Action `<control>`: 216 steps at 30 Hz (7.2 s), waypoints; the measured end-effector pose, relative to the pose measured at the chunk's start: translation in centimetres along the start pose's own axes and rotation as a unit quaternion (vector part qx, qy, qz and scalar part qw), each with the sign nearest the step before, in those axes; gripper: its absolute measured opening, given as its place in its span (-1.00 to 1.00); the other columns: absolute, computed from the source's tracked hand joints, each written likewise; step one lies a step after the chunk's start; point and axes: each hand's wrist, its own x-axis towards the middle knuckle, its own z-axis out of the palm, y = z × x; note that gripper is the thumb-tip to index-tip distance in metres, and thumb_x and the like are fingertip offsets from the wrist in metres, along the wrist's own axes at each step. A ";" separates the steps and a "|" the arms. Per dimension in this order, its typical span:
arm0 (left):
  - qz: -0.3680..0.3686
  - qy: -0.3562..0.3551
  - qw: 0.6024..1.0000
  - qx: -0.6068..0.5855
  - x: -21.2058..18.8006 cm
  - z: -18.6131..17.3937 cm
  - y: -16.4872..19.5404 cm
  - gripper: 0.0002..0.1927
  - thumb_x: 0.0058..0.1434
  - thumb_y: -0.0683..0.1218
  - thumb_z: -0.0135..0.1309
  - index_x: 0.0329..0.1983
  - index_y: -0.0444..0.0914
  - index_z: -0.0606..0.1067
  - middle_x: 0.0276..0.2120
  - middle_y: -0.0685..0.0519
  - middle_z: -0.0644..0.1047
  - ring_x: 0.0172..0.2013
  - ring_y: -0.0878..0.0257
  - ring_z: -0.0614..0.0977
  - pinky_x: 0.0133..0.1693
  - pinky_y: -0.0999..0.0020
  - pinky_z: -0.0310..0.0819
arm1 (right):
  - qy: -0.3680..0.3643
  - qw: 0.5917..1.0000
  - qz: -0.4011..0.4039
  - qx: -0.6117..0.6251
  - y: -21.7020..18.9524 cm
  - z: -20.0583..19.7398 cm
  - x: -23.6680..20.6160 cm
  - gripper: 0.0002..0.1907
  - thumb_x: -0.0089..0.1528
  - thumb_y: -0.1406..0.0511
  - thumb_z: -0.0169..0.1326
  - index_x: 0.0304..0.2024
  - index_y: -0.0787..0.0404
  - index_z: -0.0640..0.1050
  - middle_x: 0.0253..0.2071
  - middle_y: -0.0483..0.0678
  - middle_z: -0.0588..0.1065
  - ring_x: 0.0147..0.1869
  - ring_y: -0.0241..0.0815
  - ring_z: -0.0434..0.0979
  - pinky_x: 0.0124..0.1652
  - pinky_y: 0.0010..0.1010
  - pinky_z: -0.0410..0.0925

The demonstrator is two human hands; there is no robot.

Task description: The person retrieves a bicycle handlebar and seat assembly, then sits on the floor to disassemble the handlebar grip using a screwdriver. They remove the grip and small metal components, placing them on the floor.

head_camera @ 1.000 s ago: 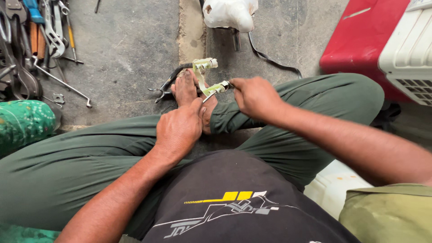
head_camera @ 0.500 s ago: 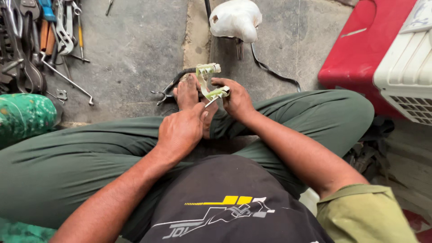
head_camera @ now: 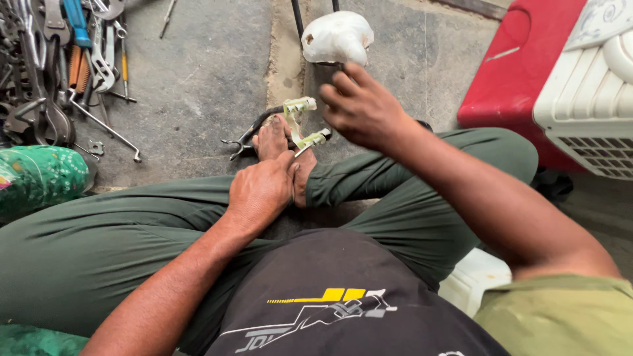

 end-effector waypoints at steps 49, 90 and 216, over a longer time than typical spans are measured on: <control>0.000 -0.023 1.000 -0.019 0.1 -0.7 0.0 -0.74 0.35 0.06 -0.06 -0.06 -0.17 0.47 -0.46 -0.15 0.60 -0.42 -0.22 0.62 -0.36 -0.18 0.45 | -0.002 0.234 0.519 0.822 -7.6 8.9 -4.4 -0.70 0.37 0.08 -0.02 -0.30 0.14 0.40 -0.56 -0.16 0.28 -0.59 -0.34 0.17 -0.52 -0.43 0.15; 0.004 -0.088 0.994 -0.058 0.1 -0.3 -2.7 -0.77 0.33 -0.01 -0.06 -0.10 -0.25 0.38 -0.35 -0.29 0.58 -0.25 -0.32 0.59 -0.19 -0.27 0.37 | -0.143 0.668 0.513 0.520 -3.2 13.4 -9.4 -0.85 0.17 0.29 0.19 -0.30 0.25 0.66 -0.42 0.07 0.57 -0.39 -0.11 0.49 -0.36 -0.27 0.35; -0.246 -0.057 0.862 -0.440 0.6 4.8 -5.8 -0.78 0.22 -0.16 0.03 -0.07 -0.26 0.50 -0.45 -0.04 0.53 -0.51 0.23 0.55 -0.49 0.29 0.40 | -0.249 0.776 0.475 0.331 -5.3 14.4 -9.3 -0.69 0.25 0.14 0.21 -0.08 0.19 0.64 -0.12 0.21 0.60 0.01 0.26 0.57 0.00 0.02 0.41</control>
